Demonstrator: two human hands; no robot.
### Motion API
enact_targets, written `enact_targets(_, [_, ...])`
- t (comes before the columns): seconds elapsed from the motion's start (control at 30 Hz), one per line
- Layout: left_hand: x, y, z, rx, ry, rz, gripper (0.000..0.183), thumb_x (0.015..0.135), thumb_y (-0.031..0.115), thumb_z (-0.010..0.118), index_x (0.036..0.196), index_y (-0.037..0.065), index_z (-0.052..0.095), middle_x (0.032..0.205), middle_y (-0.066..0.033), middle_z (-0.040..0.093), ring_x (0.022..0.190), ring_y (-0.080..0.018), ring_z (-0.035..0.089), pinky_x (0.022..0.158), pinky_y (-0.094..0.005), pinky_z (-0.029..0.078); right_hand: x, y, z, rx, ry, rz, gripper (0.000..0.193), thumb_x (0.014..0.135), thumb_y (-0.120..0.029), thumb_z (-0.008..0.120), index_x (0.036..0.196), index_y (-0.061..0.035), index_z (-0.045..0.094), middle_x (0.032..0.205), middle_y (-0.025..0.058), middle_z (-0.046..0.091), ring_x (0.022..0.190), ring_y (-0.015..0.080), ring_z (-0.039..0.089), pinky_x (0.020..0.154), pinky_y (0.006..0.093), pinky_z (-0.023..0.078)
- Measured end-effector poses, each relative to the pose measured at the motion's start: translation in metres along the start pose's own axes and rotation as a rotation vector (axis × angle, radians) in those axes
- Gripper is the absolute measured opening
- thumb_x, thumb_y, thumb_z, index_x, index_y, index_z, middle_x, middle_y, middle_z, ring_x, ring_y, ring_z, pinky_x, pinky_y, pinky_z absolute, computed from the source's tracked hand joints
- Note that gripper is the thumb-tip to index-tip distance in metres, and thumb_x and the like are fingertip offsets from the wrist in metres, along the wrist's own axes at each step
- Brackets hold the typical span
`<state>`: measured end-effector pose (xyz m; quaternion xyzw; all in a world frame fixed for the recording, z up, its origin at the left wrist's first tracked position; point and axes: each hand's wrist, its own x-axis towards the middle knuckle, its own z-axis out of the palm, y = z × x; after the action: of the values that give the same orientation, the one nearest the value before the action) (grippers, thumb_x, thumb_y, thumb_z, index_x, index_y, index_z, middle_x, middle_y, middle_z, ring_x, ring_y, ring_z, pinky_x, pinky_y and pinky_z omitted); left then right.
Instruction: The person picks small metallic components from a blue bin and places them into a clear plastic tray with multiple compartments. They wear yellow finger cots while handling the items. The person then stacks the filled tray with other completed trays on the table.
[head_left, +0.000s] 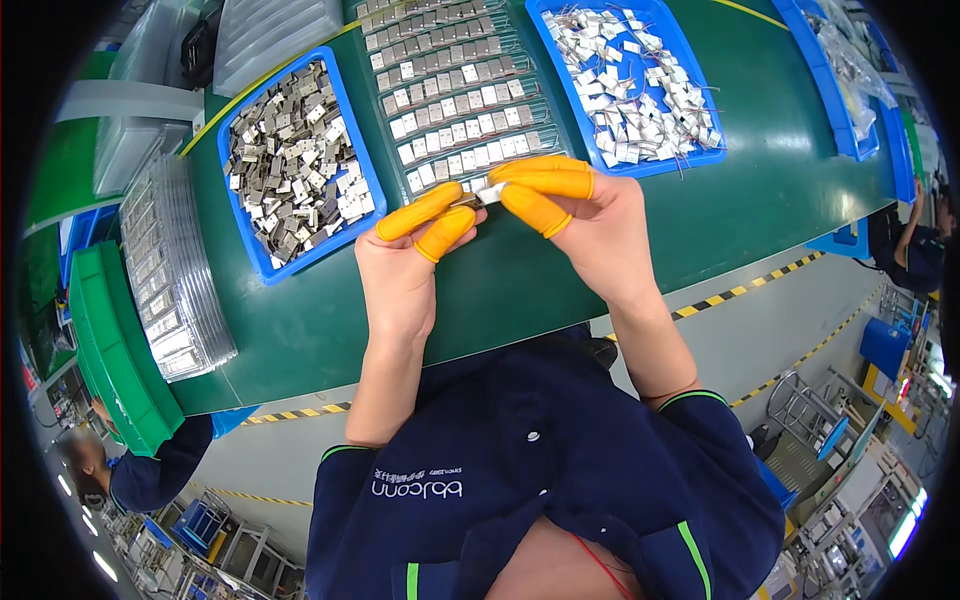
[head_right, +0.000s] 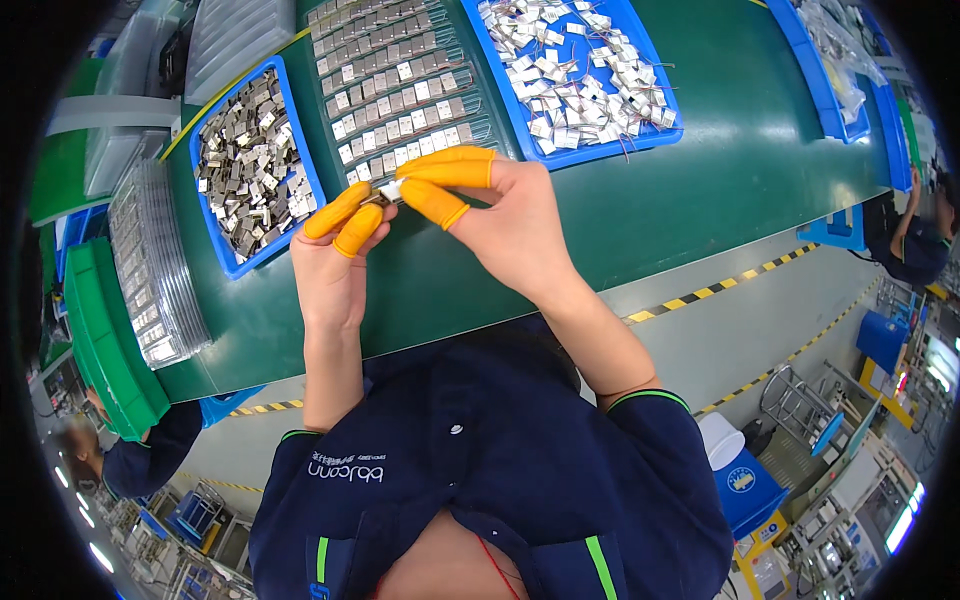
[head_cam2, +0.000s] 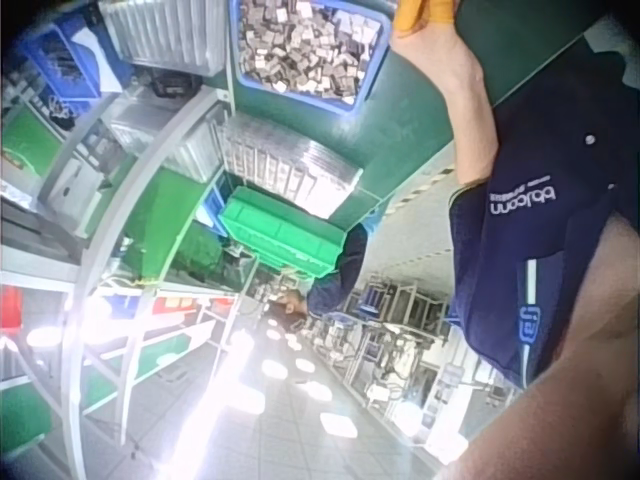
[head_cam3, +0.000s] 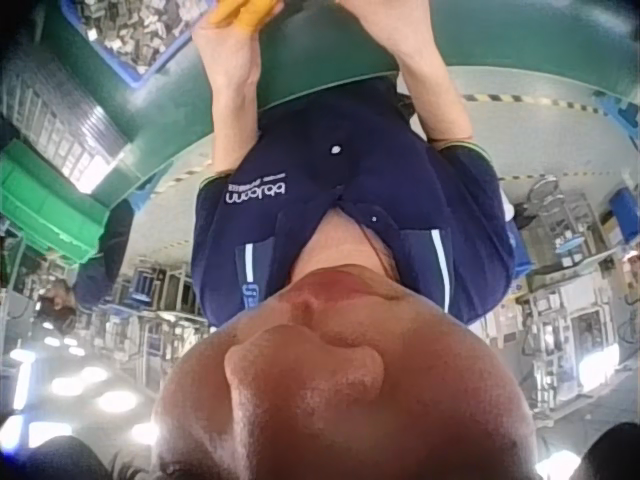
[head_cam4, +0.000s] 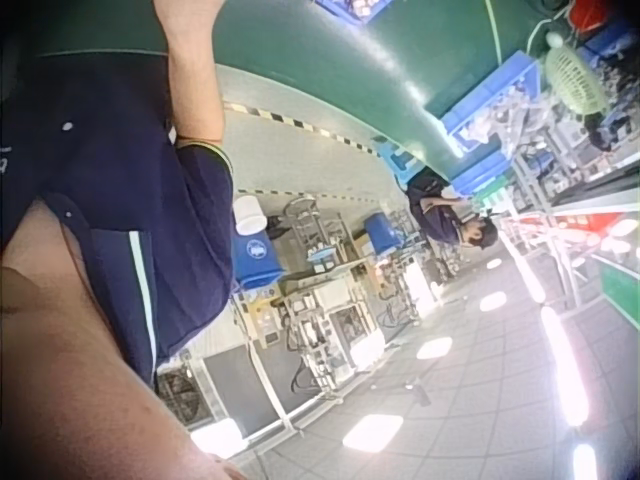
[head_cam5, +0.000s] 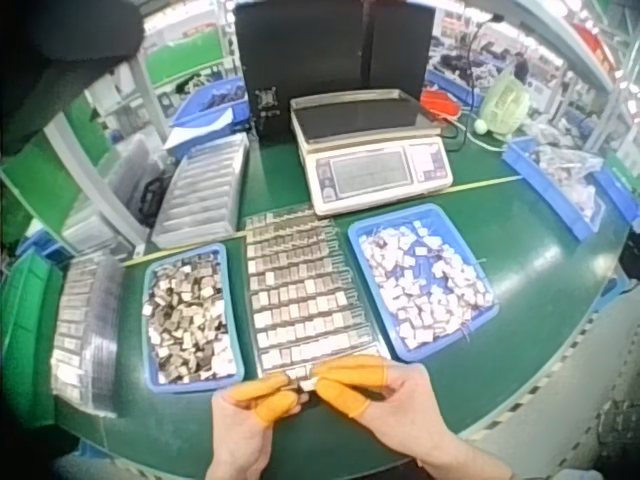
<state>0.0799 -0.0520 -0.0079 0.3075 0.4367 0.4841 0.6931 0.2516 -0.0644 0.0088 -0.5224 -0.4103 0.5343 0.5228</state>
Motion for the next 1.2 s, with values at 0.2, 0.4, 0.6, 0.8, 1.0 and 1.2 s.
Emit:
enact_targets(0.2, [-0.007,0.000,-0.005,0.151,-0.065,0.030,0.027,0.080,-0.001,0.068,0.106,-0.008,0.063,0.095,-0.0167,0.067,0.084,-0.0254,0.068,0.073,-0.0286,0.056,-0.003,-0.001,-0.009,-0.245,-0.086,-0.121,0.019,0.076,0.000,0.071,0.094,0.0009,0.071,0.092,0.0084,0.070,0.086,0.0164,0.064,0.080,0.0280,0.050])
enact_targets(0.4, [-0.013,0.003,-0.009,0.310,-0.114,0.040,0.021,0.074,-0.006,0.071,0.094,-0.009,0.068,0.091,-0.0166,0.068,0.079,-0.0232,0.068,0.071,-0.0282,0.055,-0.006,-0.006,-0.018,-0.110,-0.234,0.061,0.021,0.070,0.003,0.075,0.090,0.0024,0.071,0.096,0.0118,0.068,0.085,0.0173,0.065,0.076,0.0287,0.052])
enact_targets(0.6, [-0.010,0.001,-0.013,0.080,-0.340,-0.185,0.022,0.074,-0.001,0.073,0.093,-0.009,0.067,0.086,-0.0172,0.068,0.071,-0.0230,0.068,0.067,-0.0295,0.055,-0.006,0.004,-0.025,0.213,-0.419,0.313,0.016,0.072,0.004,0.073,0.087,0.0038,0.070,0.089,0.0079,0.068,0.074,0.0131,0.063,0.067,0.0255,0.051])
enact_targets(0.8, [-0.012,-0.007,-0.007,0.093,-0.246,-0.214,0.026,0.076,0.003,0.072,0.097,-0.010,0.065,0.085,-0.0162,0.068,0.071,-0.0222,0.067,0.068,-0.0296,0.055,-0.010,0.000,-0.020,0.113,-0.267,0.298,0.014,0.073,0.004,0.072,0.086,0.0053,0.069,0.087,0.0075,0.067,0.076,0.0136,0.064,0.071,0.0261,0.052])
enact_targets(1.0, [-0.012,-0.024,-0.001,0.042,-0.132,-0.222,0.028,0.080,0.002,0.069,0.105,-0.008,0.063,0.092,-0.0150,0.068,0.083,-0.0208,0.067,0.076,-0.0281,0.054,-0.013,0.014,-0.018,-0.046,-0.164,0.044,0.016,0.076,0.000,0.071,0.091,0.0031,0.068,0.089,0.0072,0.068,0.087,0.0152,0.064,0.079,0.0272,0.051])
enact_targets(1.2, [-0.008,-0.033,-0.006,0.209,-0.235,-0.026,0.020,0.090,0.013,0.062,0.097,-0.005,0.062,0.086,-0.0093,0.066,0.074,-0.0129,0.062,0.066,-0.0230,0.049,-0.007,0.018,-0.018,-0.703,-0.043,-0.573,0.020,0.070,-0.004,0.074,0.089,-0.0032,0.069,0.084,0.0066,0.067,0.082,0.0242,0.063,0.088,0.0401,0.050])
